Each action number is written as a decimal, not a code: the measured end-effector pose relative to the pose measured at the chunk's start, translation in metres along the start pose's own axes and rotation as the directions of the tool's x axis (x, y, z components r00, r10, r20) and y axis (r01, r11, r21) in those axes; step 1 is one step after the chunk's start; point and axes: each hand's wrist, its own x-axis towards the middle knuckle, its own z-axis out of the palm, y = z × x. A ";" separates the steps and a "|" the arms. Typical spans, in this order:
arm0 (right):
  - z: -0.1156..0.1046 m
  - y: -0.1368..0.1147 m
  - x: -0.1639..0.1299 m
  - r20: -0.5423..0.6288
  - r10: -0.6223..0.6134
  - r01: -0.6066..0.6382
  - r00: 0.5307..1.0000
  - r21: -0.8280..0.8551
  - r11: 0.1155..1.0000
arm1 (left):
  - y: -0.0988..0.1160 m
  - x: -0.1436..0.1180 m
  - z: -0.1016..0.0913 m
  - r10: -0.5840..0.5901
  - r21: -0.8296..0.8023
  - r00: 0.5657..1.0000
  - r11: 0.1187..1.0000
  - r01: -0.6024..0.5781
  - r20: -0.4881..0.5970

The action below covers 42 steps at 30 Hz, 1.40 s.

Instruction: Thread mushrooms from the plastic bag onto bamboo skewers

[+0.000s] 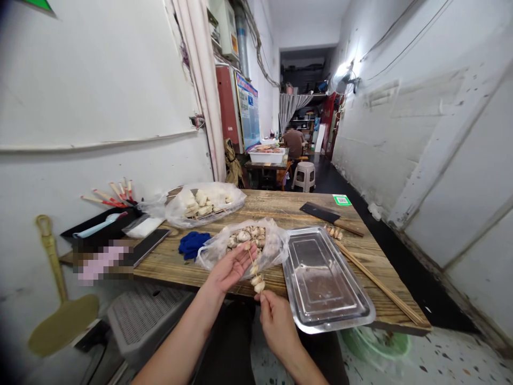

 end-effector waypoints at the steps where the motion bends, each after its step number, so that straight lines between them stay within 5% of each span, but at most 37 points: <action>1: 0.000 0.000 0.000 0.003 0.001 -0.001 1.000 0.001 1.000 | 0.000 0.001 0.000 0.010 -0.010 1.000 1.000 -0.010 0.000; 20: -0.004 -0.007 0.003 -0.007 -0.020 0.020 1.000 -0.020 1.000 | -0.003 0.004 0.002 0.156 0.058 0.985 0.987 -0.151 -0.080; 42: -0.015 -0.017 0.000 -0.035 -0.047 0.046 0.998 -0.036 0.998 | 0.003 0.000 0.012 0.081 0.150 0.996 0.986 -0.075 -0.030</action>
